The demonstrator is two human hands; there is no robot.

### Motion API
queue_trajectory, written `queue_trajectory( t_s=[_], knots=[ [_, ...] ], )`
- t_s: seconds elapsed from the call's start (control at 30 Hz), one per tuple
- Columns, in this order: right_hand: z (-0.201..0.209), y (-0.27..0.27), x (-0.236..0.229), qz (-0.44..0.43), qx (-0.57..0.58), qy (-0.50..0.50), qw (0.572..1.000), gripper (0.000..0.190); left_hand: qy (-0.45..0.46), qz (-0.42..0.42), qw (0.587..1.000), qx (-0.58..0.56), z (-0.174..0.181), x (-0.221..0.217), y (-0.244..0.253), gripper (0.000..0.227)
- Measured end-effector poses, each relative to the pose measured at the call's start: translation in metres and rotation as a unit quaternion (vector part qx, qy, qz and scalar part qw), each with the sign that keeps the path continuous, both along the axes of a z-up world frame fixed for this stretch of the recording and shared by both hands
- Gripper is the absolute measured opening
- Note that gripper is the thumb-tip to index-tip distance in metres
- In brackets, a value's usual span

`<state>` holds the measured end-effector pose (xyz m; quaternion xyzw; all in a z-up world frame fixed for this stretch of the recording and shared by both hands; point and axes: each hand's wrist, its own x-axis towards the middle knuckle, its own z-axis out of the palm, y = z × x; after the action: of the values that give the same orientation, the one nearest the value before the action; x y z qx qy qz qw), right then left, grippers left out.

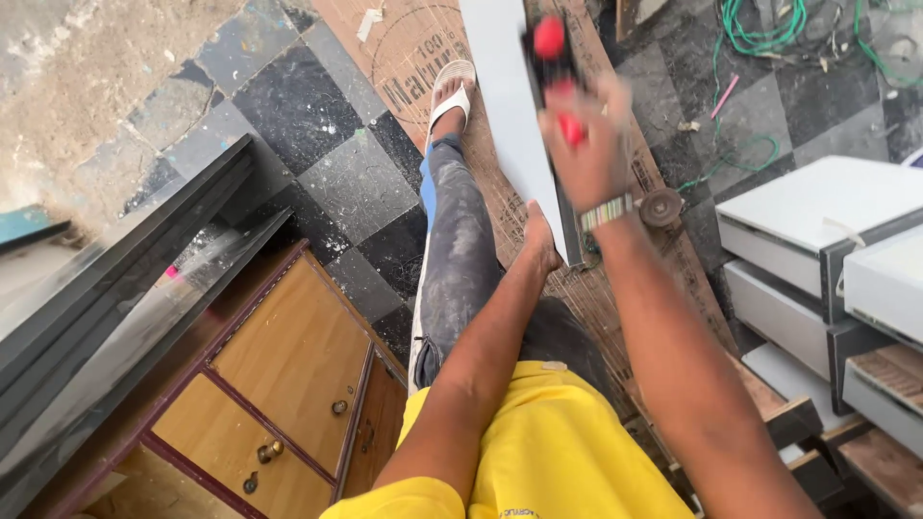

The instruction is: Manually trimming and smoothing the edge of a furniture board using a hand tool.

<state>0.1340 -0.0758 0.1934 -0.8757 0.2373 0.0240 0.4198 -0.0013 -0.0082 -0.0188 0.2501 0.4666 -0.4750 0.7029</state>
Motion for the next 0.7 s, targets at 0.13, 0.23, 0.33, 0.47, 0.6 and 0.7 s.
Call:
queue_trajectory(
  t_s=[0.13,0.23,0.33,0.47,0.6,0.7],
  knots=[
    [0.04,0.037,-0.142,0.036,-0.179,-0.052,0.982,0.029,0.028,-0.005,1.0,0.007,-0.001,-0.002,0.0,0.074],
    [0.052,0.047,-0.204,0.016,-0.122,-0.025,0.992,0.03,0.009,0.034,0.999,-0.02,-0.029,-0.013,-0.007,0.074],
    [0.045,0.035,-0.156,0.027,-0.112,-0.047,0.992,0.03,0.026,0.03,0.999,-0.025,0.012,0.009,-0.002,0.073],
    [0.012,0.004,-0.021,0.047,-0.139,-0.086,0.985,0.027,0.054,0.005,0.998,0.019,0.018,-0.001,0.003,0.071],
    [0.004,-0.008,0.025,0.043,-0.086,-0.133,0.987,0.024,0.016,-0.027,0.999,0.036,0.009,0.008,0.003,0.073],
    [0.015,0.009,-0.069,0.015,-0.096,-0.029,0.995,0.03,0.046,-0.013,0.998,0.047,0.03,0.015,0.009,0.07]
  ],
)
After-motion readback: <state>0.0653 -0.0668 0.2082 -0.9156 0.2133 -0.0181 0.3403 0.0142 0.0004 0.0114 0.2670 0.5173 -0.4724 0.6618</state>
